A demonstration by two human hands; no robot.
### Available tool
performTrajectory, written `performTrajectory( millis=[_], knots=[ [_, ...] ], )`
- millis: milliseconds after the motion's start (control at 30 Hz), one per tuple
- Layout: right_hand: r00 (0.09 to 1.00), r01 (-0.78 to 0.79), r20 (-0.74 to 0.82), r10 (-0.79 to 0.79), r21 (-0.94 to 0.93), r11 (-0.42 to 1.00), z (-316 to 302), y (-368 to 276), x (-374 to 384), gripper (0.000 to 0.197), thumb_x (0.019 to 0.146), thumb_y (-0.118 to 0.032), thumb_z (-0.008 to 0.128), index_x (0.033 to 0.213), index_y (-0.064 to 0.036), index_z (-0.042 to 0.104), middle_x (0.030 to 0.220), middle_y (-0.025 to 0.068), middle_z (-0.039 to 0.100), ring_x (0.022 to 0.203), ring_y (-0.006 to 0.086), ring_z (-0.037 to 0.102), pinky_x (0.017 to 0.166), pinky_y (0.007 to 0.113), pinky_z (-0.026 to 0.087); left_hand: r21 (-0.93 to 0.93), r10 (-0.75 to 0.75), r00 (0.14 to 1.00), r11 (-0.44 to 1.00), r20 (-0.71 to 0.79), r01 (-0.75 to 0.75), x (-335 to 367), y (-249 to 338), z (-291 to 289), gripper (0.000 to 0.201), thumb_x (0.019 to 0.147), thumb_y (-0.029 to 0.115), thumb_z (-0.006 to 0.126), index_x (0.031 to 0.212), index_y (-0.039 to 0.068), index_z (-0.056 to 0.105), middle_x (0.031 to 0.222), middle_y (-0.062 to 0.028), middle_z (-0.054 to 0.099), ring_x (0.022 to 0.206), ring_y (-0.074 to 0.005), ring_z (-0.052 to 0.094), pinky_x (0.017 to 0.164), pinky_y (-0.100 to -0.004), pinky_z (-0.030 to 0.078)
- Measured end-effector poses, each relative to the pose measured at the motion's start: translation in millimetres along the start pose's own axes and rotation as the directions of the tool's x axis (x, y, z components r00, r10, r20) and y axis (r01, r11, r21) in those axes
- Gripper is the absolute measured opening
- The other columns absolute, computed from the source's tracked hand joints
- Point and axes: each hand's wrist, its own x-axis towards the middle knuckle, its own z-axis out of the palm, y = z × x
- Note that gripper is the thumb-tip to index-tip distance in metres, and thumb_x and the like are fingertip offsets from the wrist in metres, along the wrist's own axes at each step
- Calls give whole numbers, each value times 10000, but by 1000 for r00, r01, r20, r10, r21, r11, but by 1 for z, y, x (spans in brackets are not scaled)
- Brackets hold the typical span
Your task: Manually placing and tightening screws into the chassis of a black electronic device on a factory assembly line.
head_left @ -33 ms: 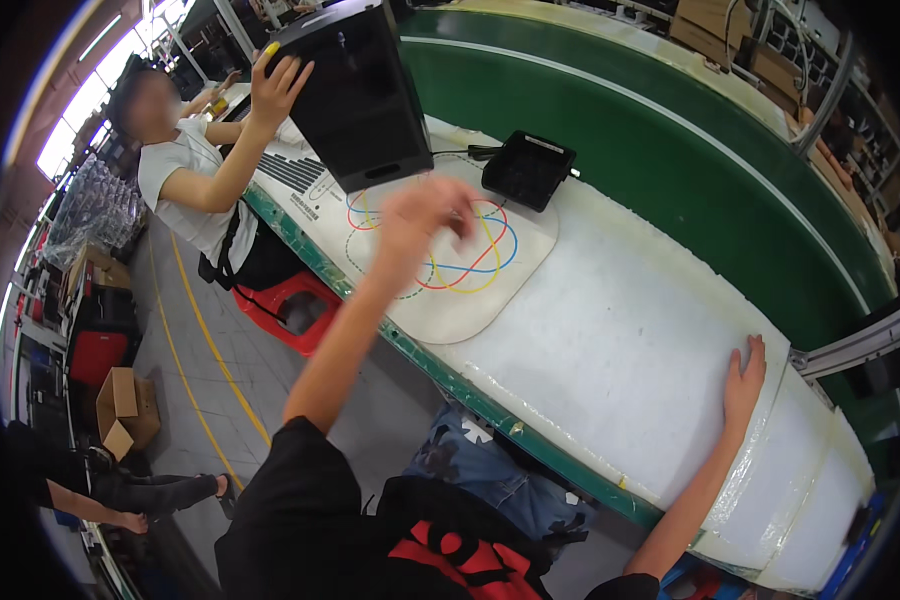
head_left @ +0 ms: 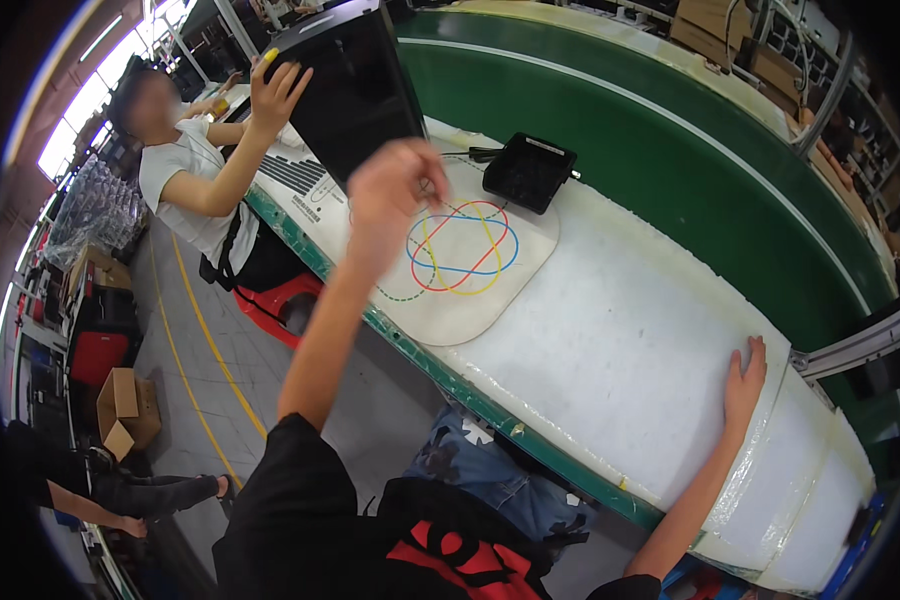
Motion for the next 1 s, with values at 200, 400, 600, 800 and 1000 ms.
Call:
performTrajectory(
  millis=[200, 400, 600, 800, 1000],
  knots=[
    [1000, 14, -12, -14, -11, 1000, 3, 6, 2, 401, 951, -186, 509, 1327, -48, 491, 1468, 150, 418, 1360, 337, 365, 1156, 429, 229, -644, 7, 982, 754, -189, -129, 89, 64, -97, 665, 941, 95, 495, 1473, -81, 137, 1531, -245, 226, 1438, -326, 237, 1180, -424, 250],
    [1000, 3, -15, -3, -37, 999, 6, 7, -1, 404, 950, -182, 512, 1330, -46, 487, 1459, 154, 429, 1352, 332, 379, 1148, 433, 245, -706, -55, 916, 657, -397, -266, 143, 66, -134, 813, 889, 141, 559, 1488, -64, 49, 1587, -199, 65, 1482, -303, 71, 1213, -418, 93],
    [993, 83, -73, -93, -134, 988, 7, 2, -5, 398, 951, -179, 509, 1320, -30, 490, 1438, 162, 451, 1339, 337, 395, 1139, 435, 263, -682, 26, 907, 650, -419, -334, 196, 61, -155, 553, 845, 229, 567, 1346, 60, 403, 1438, -136, 409, 1366, -326, 334, 1168, -541, 127],
    [997, 26, -68, -34, -121, 992, 1, 3, -10, 394, 950, -190, 512, 1312, -32, 500, 1432, 155, 460, 1333, 339, 402, 1135, 436, 269, -732, -59, 888, 593, -456, -336, 165, 66, -129, 522, 838, 228, 581, 1316, 62, 452, 1411, -137, 441, 1344, -352, 365, 1138, -574, 187],
    [994, 50, -90, -61, -117, 992, 6, 1, -9, 382, 950, -179, 511, 1308, -44, 507, 1400, 171, 484, 1308, 357, 421, 1115, 434, 300, -743, -60, 885, 571, -462, -349, 77, 118, -90, 563, 880, 215, 571, 1368, 5, 385, 1461, -178, 372, 1378, -365, 306, 1154, -577, 163]
  ],
)
